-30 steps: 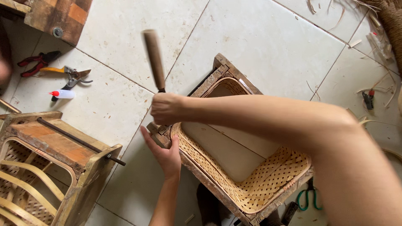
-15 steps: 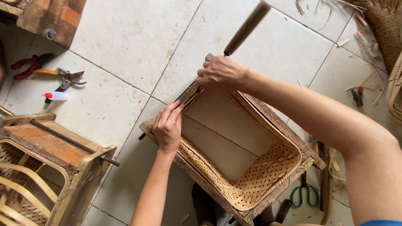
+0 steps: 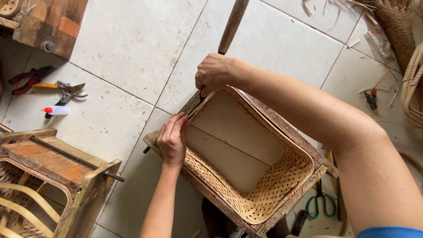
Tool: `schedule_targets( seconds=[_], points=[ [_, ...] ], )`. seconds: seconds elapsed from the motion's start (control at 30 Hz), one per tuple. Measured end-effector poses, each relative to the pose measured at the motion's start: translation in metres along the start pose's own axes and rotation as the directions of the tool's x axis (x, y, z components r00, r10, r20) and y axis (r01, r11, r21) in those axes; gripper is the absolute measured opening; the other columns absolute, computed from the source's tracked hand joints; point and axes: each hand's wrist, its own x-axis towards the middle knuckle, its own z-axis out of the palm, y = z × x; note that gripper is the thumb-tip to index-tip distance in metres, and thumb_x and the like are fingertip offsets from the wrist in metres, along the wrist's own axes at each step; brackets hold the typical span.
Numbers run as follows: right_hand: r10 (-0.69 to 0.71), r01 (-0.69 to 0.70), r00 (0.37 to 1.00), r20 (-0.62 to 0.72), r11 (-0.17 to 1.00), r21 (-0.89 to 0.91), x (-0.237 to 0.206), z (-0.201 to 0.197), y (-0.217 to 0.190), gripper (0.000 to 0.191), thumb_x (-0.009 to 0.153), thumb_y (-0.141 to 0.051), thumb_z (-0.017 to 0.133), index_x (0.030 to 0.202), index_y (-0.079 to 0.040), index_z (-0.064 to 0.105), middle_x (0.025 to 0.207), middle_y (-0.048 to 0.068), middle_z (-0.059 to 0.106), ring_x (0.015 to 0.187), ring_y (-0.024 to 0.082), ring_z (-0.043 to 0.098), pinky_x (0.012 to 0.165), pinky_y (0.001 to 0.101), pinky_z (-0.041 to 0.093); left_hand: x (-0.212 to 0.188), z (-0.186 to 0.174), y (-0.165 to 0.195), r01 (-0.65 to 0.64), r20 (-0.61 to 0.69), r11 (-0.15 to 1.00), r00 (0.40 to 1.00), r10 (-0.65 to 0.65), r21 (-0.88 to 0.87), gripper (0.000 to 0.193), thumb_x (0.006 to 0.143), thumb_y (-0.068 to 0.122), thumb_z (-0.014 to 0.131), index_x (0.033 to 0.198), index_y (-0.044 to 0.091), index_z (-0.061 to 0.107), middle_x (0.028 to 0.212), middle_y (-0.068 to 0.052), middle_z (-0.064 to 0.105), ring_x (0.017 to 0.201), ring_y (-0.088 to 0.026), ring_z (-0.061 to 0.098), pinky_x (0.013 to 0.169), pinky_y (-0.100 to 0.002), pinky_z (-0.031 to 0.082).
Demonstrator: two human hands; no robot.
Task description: The person sits on the floor weaving thin bamboo strips into a rectangular woven basket held in a wooden frame. They bend and thread strips across the basket interior, press strips into the woven rim, and tap strips into place with a hammer.
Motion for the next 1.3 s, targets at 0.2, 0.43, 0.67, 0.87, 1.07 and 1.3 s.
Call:
schedule_targets(
  seconds=[0.2, 0.43, 0.67, 0.87, 1.07, 1.3],
  points=[
    [-0.058, -0.311, 0.736, -0.674, 0.856, -0.413, -0.04, 0.049, 0.004, 0.013, 0.087, -0.018, 0.056, 0.095, -0.009, 0.062, 0.077, 0.007, 0.062, 0.048, 0.012, 0.053, 0.036, 0.0243, 0.047, 0.001, 0.004, -0.001, 0.02, -0.014, 1.0, 1.0, -0.02, 0.002, 0.008, 0.092, 0.006, 0.079, 0.099, 0.009, 0.08, 0.108, -0.005, 0.079, 0.097, -0.022, 0.076, 0.086, -0.033, 0.063],
    [0.535, -0.551, 0.809, -0.243, 0.834, 0.004, -0.074, 0.106, -0.008, 0.015, 0.105, -0.003, 0.049, 0.096, 0.002, 0.059, 0.076, 0.006, 0.059, 0.049, 0.008, 0.047, 0.035, 0.0251, 0.044, 0.002, -0.001, 0.002, -0.005, -0.016, 0.999, 1.0, 0.004, -0.031, 0.011, 0.091, 0.007, 0.08, 0.101, 0.008, 0.079, 0.109, -0.004, 0.078, 0.101, -0.024, 0.076, 0.09, -0.035, 0.062],
    [0.571, -0.631, 0.75, -0.334, 0.769, -0.102, -0.067, 0.117, -0.01, 0.008, 0.098, -0.002, 0.053, 0.097, 0.001, 0.061, 0.074, 0.002, 0.055, 0.046, 0.003, 0.041, 0.03, 0.0207, 0.041, -0.003, 0.007, -0.007, -0.004, -0.013, 1.0, 1.0, 0.003, -0.016, 0.01, 0.092, 0.009, 0.08, 0.102, 0.009, 0.079, 0.109, -0.004, 0.078, 0.099, -0.022, 0.076, 0.089, -0.033, 0.062],
    [0.545, -0.629, 0.765, -0.344, 0.749, -0.211, -0.06, 0.131, -0.015, 0.009, 0.098, 0.002, 0.053, 0.096, -0.001, 0.061, 0.072, -0.001, 0.053, 0.05, 0.002, 0.039, 0.033, 0.019, 0.037, -0.01, 0.016, -0.014, -0.002, -0.024, 1.0, 1.0, 0.002, -0.011, 0.01, 0.092, 0.012, 0.08, 0.102, 0.011, 0.079, 0.109, -0.003, 0.078, 0.098, -0.02, 0.077, 0.089, -0.032, 0.064],
    [0.566, -0.561, 0.805, -0.177, 0.824, 0.081, -0.069, 0.11, 0.003, 0.028, 0.105, -0.027, 0.055, 0.096, -0.001, 0.061, 0.067, 0.003, 0.055, 0.046, 0.01, 0.044, 0.035, 0.0271, 0.04, -0.007, 0.013, -0.011, -0.004, -0.02, 1.0, 1.0, 0.003, -0.013, 0.01, 0.092, 0.012, 0.08, 0.101, 0.011, 0.079, 0.109, -0.003, 0.078, 0.097, -0.021, 0.077, 0.088, -0.032, 0.063],
    [0.436, -0.312, 0.879, -0.195, 0.832, 0.458, -0.1, 0.088, 0.033, 0.042, 0.102, -0.049, 0.052, 0.091, -0.013, 0.071, 0.057, 0.005, 0.061, 0.05, 0.017, 0.054, 0.051, 0.0378, 0.047, -0.005, 0.008, -0.008, 0.005, -0.011, 1.0, 1.0, -0.005, -0.015, 0.01, 0.091, 0.012, 0.08, 0.102, 0.011, 0.079, 0.109, -0.003, 0.079, 0.097, -0.021, 0.077, 0.088, -0.032, 0.063]
  ],
)
